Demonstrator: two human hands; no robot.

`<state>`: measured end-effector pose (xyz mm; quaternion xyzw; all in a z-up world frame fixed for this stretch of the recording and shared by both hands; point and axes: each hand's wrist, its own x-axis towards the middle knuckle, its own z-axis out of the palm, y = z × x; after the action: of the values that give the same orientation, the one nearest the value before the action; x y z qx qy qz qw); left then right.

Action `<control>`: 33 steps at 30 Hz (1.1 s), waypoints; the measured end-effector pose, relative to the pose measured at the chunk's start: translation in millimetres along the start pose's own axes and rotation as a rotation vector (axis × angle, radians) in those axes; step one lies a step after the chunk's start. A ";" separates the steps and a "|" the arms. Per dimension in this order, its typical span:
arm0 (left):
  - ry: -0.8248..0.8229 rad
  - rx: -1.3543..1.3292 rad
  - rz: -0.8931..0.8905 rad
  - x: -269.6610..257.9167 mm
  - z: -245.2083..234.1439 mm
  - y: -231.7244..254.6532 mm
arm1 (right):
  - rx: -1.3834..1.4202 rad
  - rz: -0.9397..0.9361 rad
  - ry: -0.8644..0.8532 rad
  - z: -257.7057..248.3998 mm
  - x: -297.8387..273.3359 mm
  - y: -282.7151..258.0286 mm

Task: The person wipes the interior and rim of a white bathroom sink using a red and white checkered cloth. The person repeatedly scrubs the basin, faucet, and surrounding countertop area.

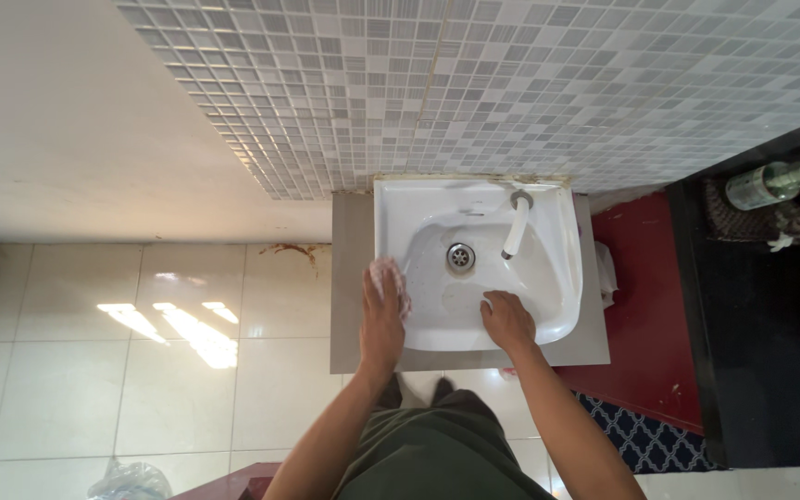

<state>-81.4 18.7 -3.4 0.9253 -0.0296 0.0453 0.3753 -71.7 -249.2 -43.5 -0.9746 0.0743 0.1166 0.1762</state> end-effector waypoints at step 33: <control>-0.042 0.244 0.339 -87.5 94.1 83.1 | 0.091 -0.585 0.154 -4.9 -60.5 58.5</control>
<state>-170.0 -104.6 -22.4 0.9464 -0.1870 0.0918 0.2468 -139.8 -298.9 -42.8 -0.9517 -0.1911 -0.0170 0.2397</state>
